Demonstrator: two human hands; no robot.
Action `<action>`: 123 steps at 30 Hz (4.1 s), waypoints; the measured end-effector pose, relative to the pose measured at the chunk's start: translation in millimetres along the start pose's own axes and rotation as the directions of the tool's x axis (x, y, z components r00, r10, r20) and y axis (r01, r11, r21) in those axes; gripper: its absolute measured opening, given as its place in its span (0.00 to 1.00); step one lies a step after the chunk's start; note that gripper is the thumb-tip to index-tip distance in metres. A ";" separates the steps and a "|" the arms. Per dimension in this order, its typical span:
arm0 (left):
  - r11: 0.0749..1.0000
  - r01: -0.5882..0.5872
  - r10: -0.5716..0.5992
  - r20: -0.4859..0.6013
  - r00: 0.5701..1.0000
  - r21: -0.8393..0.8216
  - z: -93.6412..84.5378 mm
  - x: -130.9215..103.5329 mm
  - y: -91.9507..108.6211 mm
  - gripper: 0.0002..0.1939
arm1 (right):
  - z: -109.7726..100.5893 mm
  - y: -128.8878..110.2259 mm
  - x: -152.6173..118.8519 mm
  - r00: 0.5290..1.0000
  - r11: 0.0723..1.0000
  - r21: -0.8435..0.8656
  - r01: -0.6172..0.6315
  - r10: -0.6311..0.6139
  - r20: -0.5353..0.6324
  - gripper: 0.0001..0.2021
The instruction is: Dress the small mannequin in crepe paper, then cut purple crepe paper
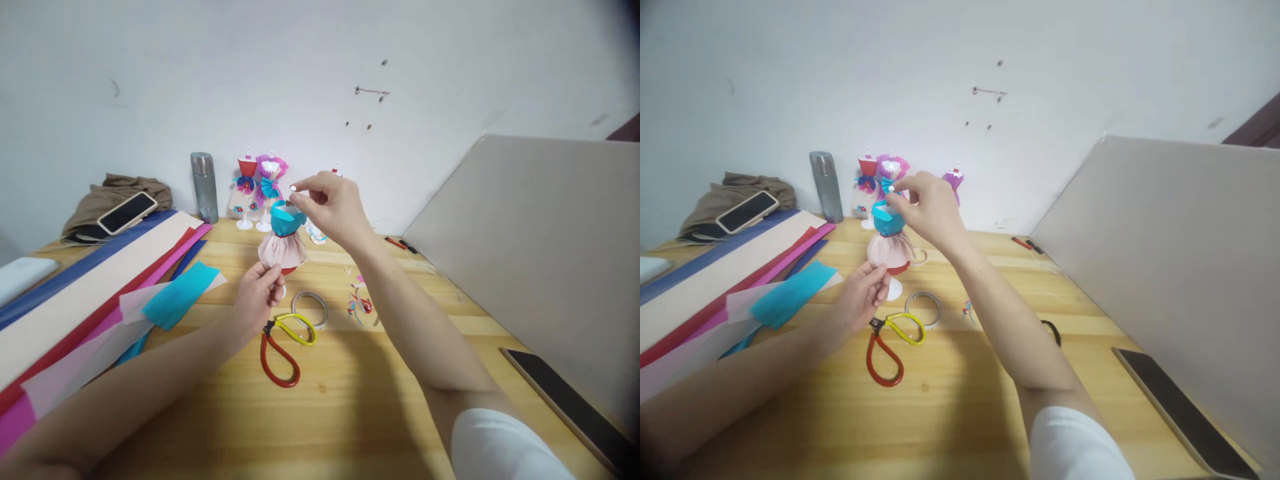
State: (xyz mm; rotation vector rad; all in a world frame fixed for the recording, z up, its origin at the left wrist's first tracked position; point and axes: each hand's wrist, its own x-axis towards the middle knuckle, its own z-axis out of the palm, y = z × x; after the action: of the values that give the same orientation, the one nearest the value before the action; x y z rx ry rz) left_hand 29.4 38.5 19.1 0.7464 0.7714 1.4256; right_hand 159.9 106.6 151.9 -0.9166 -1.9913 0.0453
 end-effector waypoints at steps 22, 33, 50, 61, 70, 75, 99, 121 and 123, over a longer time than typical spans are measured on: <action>1.000 0.017 -0.017 0.023 1.000 0.009 -8.1 -0.7 -6.0 0.20 | 6.7 1.9 15.4 0.989 0.987 0.071 -0.145 0.142 0.048 0.09; 0.999 0.049 -0.049 0.019 0.999 0.000 -6.8 -6.3 -6.6 0.18 | 10.2 -2.0 16.0 0.991 0.990 0.041 -0.131 0.130 0.040 0.08; 0.999 0.023 -0.025 -0.030 0.999 -0.050 -4.3 -0.3 10.8 0.15 | 11.9 -3.4 15.2 0.990 0.991 0.020 -0.135 0.134 0.049 0.10; 0.997 0.028 -0.027 0.009 1.000 -0.068 -8.4 2.4 5.9 0.15 | 12.6 -1.0 16.2 0.990 0.989 0.046 -0.138 0.136 0.040 0.10; 0.995 0.068 -0.066 0.029 0.997 -0.070 -10.7 2.1 6.6 0.16 | 11.4 1.5 15.4 0.991 0.991 0.052 -0.127 0.125 0.035 0.09; 0.994 0.063 -0.060 0.041 0.997 -0.088 -12.9 0.9 5.1 0.17 | 12.3 1.8 16.2 0.991 0.989 0.063 -0.135 0.133 0.029 0.08; 0.993 0.096 -0.095 0.012 0.995 -0.066 -6.0 2.3 14.7 0.21 | 12.2 0.8 13.9 0.991 0.989 0.063 -0.136 0.135 0.021 0.08; 0.972 0.160 -0.161 0.008 0.987 -0.170 -1.5 9.8 20.1 0.20 | 12.3 -0.5 13.1 0.990 0.987 0.084 -0.138 0.136 0.036 0.08; 0.979 0.150 -0.144 0.049 0.988 -0.139 -2.0 8.4 19.7 0.20 | 12.7 -0.4 13.1 0.990 0.986 0.091 -0.137 0.135 0.035 0.09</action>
State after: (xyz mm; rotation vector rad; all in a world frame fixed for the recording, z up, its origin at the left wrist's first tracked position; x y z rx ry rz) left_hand 16.6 47.2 34.1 0.5929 0.6731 1.3136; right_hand 146.1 118.3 154.2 -0.9951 -1.9330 0.2271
